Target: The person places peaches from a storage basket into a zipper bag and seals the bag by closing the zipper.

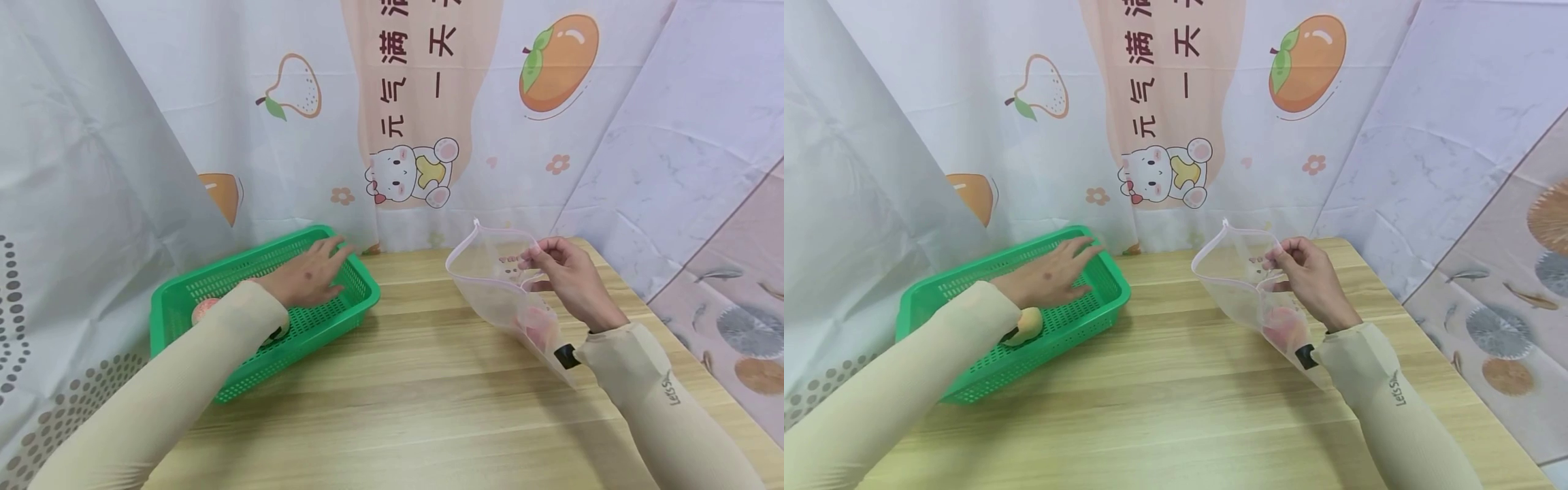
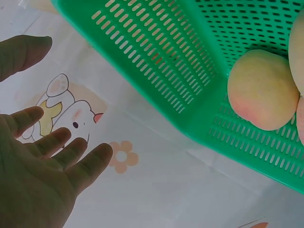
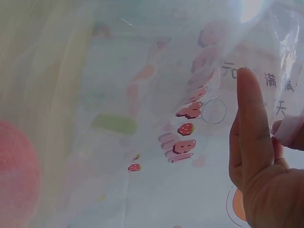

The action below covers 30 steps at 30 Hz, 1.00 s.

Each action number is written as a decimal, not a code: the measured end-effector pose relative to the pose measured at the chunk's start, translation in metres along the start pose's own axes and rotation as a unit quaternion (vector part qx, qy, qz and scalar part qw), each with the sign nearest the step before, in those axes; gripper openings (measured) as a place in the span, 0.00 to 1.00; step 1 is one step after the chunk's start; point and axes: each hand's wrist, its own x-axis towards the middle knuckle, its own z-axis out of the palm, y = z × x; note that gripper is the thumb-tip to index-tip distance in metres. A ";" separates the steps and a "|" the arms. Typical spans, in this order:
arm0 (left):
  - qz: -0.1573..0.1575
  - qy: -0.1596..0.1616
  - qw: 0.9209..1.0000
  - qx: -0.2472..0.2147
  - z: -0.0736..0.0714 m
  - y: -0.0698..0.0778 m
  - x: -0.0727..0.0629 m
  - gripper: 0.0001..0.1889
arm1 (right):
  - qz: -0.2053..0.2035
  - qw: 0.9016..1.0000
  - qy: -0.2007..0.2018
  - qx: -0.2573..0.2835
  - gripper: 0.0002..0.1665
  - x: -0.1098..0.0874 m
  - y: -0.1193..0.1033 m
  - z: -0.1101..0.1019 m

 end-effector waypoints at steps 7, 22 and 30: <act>0.005 0.000 1.000 0.003 0.003 -0.007 -0.005 0.39 | 0.001 1.000 0.000 -0.011 0.18 -0.001 0.002 -0.001; -0.012 -0.006 1.000 0.026 0.015 -0.022 -0.023 0.37 | -0.004 1.000 0.000 -0.018 0.18 -0.002 0.002 -0.003; -0.009 -0.014 1.000 0.019 0.021 -0.030 -0.036 0.36 | -0.004 1.000 -0.001 -0.023 0.18 -0.002 0.003 -0.004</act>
